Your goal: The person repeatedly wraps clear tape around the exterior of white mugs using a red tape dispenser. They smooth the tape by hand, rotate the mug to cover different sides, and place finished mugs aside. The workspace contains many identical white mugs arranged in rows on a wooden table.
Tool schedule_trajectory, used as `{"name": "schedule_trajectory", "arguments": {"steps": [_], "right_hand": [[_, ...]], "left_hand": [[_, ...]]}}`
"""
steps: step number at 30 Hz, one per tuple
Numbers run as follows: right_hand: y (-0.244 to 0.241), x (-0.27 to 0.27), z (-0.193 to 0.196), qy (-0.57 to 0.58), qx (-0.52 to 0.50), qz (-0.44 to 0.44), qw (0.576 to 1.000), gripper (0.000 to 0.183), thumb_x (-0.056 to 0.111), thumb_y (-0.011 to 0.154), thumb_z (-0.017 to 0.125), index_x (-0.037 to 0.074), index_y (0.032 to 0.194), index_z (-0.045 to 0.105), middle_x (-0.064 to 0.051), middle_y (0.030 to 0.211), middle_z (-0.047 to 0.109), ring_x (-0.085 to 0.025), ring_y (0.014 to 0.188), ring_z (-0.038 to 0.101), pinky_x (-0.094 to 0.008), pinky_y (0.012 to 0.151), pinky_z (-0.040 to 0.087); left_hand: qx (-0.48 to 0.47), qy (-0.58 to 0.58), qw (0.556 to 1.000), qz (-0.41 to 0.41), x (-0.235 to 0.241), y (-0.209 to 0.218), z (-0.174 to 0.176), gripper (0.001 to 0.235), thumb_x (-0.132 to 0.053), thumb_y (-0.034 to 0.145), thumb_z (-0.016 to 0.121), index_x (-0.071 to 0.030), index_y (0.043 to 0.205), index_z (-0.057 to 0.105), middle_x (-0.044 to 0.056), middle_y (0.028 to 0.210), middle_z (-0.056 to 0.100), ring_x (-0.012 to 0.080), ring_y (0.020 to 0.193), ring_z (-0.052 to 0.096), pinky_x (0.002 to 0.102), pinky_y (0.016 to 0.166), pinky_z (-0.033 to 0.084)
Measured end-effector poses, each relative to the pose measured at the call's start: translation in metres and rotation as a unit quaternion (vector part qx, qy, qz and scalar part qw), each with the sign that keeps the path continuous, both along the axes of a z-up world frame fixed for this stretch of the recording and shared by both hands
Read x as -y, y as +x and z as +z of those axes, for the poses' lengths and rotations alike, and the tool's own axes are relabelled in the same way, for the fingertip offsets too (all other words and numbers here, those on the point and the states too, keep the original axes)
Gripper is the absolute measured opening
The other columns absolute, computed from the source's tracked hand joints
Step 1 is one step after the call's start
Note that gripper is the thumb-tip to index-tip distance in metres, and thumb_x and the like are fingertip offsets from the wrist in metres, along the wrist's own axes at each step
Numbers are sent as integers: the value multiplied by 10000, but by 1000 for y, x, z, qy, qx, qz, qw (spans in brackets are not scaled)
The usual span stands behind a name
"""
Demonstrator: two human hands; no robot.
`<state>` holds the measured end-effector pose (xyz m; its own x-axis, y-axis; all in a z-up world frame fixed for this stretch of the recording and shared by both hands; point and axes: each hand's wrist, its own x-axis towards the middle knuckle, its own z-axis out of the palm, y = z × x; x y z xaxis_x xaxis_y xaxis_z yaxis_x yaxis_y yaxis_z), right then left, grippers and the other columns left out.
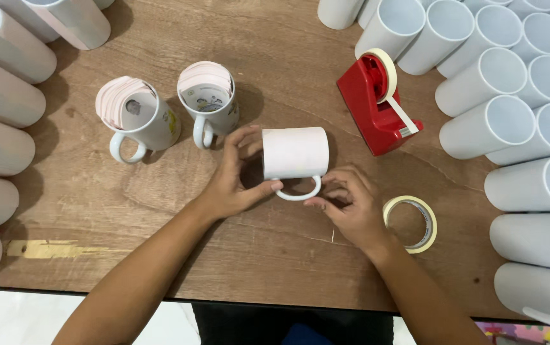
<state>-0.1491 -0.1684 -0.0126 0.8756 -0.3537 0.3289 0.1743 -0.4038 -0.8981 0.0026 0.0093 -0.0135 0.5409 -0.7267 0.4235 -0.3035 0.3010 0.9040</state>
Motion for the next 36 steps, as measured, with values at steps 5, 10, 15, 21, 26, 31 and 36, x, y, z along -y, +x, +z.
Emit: {"name": "schedule_trajectory", "arguments": {"steps": [5, 10, 15, 21, 26, 31, 36], "right_hand": [[4, -3, 6, -14, 68, 26, 997, 342, -60, 741, 734, -85, 1029, 553, -197, 1059, 515, -299, 871, 680, -382, 731, 617], [7, -3, 7, -72, 71, 15, 995, 341, -90, 764, 703, -80, 1069, 551, -224, 1123, 516, -318, 918, 674, -399, 776, 608], [8, -2, 9, -98, 86, 9, 991, 345, -73, 794, 690, -76, 1102, 533, -257, 1193, 555, -380, 1030, 642, -407, 794, 584], [8, 0, 13, -175, 105, 5, 979, 374, -64, 764, 718, -47, 1103, 559, -231, 1180, 608, -432, 1185, 545, -483, 897, 527], [7, -2, 18, -198, 123, -7, 972, 354, -10, 796, 715, -10, 1114, 561, -185, 1175, 624, -408, 1219, 525, -489, 971, 475], [10, -5, 19, -217, 124, -12, 968, 341, -2, 805, 707, 1, 1110, 556, -179, 1158, 638, -406, 1218, 523, -508, 1004, 435], [10, -7, 17, -187, 125, -5, 974, 320, -37, 814, 673, -57, 1106, 543, -228, 1179, 616, -419, 1217, 525, -528, 1033, 411]], "left_hand": [[22, -2, 999, -23, 3, 2, -3, 838, -140, 769, 776, -46, 1343, 173, 199, 1401, 374, 410, 1308, 412, 558, 1078, 338], [52, 17, 998, -35, 1, 2, -1, 848, -125, 763, 787, -56, 1353, 181, 169, 1411, 353, 370, 1332, 390, 528, 1087, 339], [38, 40, 998, -13, 3, 4, 3, 668, -9, 867, 619, -63, 1365, 176, 205, 1231, 539, 346, 1128, 593, 459, 931, 508], [-85, -48, 995, -31, 4, -5, -21, 607, 16, 894, 571, -75, 1362, 196, 145, 1113, 619, 227, 1001, 649, 338, 832, 563], [-218, -67, 973, -23, 6, -6, -19, 618, -15, 915, 557, -123, 1390, 177, 158, 1093, 609, 230, 949, 650, 353, 788, 606], [-242, -63, 968, -30, 8, -5, -19, 617, -50, 929, 556, -141, 1406, 174, 185, 1080, 607, 249, 923, 636, 381, 778, 603], [-247, -54, 966, -59, 8, -7, -25, 770, -20, 850, 669, -163, 1425, 176, 135, 1074, 625, 179, 929, 635, 319, 800, 594]]}}
